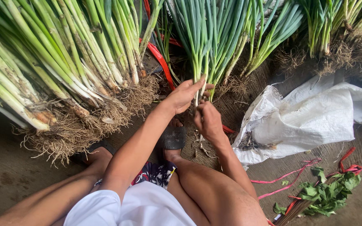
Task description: The person sits on the floor among piles of harvested scallions, strips outer leaves and dirt from the bulbs, gathers scallions into bunches, and ties each bunch with a red rubber band, placing finished bunches aside.
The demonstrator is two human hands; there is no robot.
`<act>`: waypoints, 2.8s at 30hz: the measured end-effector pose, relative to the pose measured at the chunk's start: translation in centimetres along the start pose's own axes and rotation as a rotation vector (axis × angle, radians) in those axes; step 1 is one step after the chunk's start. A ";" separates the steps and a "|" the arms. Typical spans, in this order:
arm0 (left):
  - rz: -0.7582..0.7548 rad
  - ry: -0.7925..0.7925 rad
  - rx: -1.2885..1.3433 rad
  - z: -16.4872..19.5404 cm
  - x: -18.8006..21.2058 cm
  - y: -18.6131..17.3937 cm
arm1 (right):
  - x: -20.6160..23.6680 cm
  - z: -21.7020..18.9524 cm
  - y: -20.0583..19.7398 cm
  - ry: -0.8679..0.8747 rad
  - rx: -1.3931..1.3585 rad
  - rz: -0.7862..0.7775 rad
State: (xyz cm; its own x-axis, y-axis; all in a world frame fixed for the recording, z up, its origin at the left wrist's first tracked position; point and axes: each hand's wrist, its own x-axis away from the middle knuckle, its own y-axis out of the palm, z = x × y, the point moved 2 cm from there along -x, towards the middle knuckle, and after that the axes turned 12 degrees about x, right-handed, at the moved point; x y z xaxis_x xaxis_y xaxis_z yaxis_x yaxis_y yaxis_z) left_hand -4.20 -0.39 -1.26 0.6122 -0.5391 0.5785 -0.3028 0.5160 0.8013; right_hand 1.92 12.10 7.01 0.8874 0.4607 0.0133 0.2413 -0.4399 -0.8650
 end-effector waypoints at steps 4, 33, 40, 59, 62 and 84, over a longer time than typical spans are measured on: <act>0.027 0.011 -0.020 1.3 0.0 -0.1 | 1.6 -0.9 0.1 -0.094 -0.249 -0.240; -0.024 0.031 -0.014 -4.6 0.2 3.7 | 8.0 10.4 -7.0 0.317 -0.094 0.334; -0.094 0.040 0.288 -4.4 -0.1 2.9 | -0.6 2.3 -6.0 0.266 -0.190 0.183; -0.267 0.005 0.190 -2.7 0.4 2.2 | 3.4 2.7 -2.9 0.379 -0.344 0.140; -0.068 0.145 0.125 -2.4 0.5 2.1 | 1.2 3.0 -1.6 0.573 -0.490 0.059; -0.117 0.334 0.063 -6.0 0.6 4.0 | 3.4 0.5 -0.7 0.504 -0.166 0.387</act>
State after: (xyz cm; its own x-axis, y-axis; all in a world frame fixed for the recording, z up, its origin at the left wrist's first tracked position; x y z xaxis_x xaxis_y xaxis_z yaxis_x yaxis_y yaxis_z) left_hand -0.67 5.30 1.38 0.8473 -0.3396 0.4084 -0.2543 0.4157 0.8732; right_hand 4.60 14.38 7.41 0.9879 -0.1542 -0.0154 -0.1107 -0.6329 -0.7663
